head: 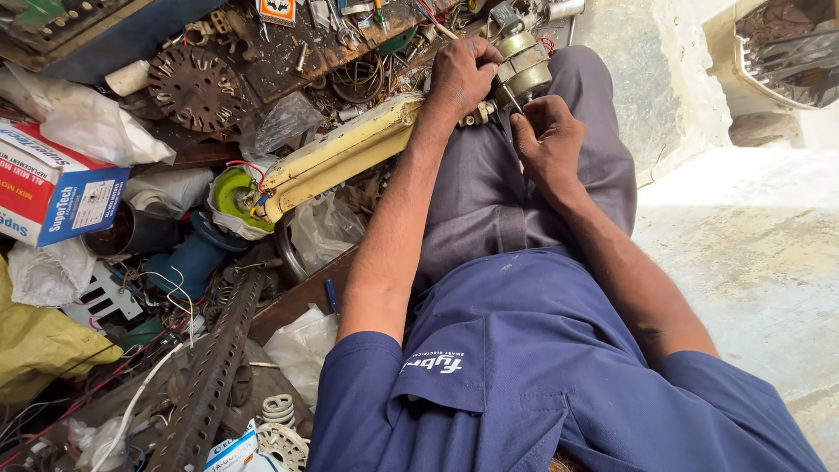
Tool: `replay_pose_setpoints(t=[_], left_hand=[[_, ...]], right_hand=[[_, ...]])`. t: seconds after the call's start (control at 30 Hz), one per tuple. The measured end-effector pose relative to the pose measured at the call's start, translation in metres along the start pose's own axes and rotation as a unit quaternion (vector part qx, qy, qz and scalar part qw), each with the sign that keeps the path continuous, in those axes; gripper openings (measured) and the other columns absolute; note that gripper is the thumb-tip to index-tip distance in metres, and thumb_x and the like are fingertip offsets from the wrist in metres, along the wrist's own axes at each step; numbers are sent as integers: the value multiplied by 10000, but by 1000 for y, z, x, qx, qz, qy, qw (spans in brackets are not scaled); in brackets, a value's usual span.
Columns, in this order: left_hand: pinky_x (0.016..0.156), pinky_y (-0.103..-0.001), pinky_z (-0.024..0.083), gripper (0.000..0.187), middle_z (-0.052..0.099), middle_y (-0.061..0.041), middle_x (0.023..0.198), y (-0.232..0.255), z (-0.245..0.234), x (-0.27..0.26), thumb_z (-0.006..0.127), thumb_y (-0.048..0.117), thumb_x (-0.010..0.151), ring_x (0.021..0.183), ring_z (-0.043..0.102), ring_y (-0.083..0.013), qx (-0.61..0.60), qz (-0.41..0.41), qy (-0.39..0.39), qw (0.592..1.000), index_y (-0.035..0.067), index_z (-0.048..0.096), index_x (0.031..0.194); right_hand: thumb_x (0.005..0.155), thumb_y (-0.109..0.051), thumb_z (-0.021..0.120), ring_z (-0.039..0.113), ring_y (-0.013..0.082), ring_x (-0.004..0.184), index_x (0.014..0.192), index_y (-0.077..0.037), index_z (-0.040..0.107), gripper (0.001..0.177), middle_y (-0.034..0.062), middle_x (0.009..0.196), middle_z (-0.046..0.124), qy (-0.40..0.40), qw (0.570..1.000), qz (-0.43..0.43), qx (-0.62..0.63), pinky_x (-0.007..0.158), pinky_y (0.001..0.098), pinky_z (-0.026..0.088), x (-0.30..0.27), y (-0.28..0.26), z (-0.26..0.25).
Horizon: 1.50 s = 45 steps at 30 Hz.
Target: The person sits on the workshop floor and works on a small electric motor/pump assembly held on their lap, turning and fitting its parts by hand. They pick small components from the cluttered workbench, press and align parts onto the housing, and near the end use pliers and a screwdriver-like tool on the assembly.
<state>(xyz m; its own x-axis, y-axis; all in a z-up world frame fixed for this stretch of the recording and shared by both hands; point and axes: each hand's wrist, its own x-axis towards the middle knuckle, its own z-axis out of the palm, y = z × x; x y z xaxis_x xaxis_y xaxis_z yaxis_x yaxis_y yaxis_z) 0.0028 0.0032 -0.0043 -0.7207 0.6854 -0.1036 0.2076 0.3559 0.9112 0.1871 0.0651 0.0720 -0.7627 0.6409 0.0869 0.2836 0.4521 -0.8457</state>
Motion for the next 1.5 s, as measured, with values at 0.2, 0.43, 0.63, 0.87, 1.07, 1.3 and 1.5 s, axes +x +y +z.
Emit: replay_pose_setpoints(t=[0.2,0.43,0.63,0.87,1.07,1.3,1.5], left_hand=[[797,-339,611,96,795,-61,882,-6,0,-2,775,86,806,827,764,-183,-14,54,17,998,91,801,897],[805,-333,597,122,797,-70,901,12,-8,-8,766,102,800,836,762,-189,2,13,4,1000,79,801,915],[778,-336,608,288,729,-86,933,22,-23,-16,755,79,727,815,719,-193,20,37,-57,997,55,735,1013],[857,-367,568,315,692,-122,988,13,-12,-21,810,67,740,933,684,-238,69,106,-27,992,31,683,1025],[904,-395,563,329,688,-149,1025,19,-11,-20,822,67,740,985,691,-272,83,119,-4,989,19,681,1034],[919,-415,534,378,693,-160,1051,28,-14,-21,870,98,717,1015,680,-311,101,92,-23,990,25,689,1040],[908,-429,527,380,696,-170,1032,27,-9,-25,874,90,700,1002,675,-331,120,107,3,987,23,690,1025]], right_hand=[[1040,-275,602,596,113,506,989,-40,641,244,45,701,662,-38,910,335,240,418,275,462,8,38,13],[1058,-109,630,602,169,785,1246,19,508,259,91,985,632,3,993,47,112,656,313,525,-9,49,28],[1103,-207,580,657,125,624,1051,-7,592,208,44,725,682,-5,990,142,-19,636,281,530,2,48,33],[1068,-238,530,493,141,506,1097,-22,596,227,46,704,603,-60,916,329,221,503,336,394,7,24,28],[1045,-103,584,639,225,670,1127,42,522,178,98,776,656,37,996,4,-83,633,392,505,-2,46,34],[1107,-276,492,522,118,460,1041,-46,615,269,45,657,625,-41,930,322,173,432,287,417,10,21,26],[1066,-258,518,566,103,471,1038,2,474,265,42,677,631,10,968,214,127,410,259,462,6,16,31]])
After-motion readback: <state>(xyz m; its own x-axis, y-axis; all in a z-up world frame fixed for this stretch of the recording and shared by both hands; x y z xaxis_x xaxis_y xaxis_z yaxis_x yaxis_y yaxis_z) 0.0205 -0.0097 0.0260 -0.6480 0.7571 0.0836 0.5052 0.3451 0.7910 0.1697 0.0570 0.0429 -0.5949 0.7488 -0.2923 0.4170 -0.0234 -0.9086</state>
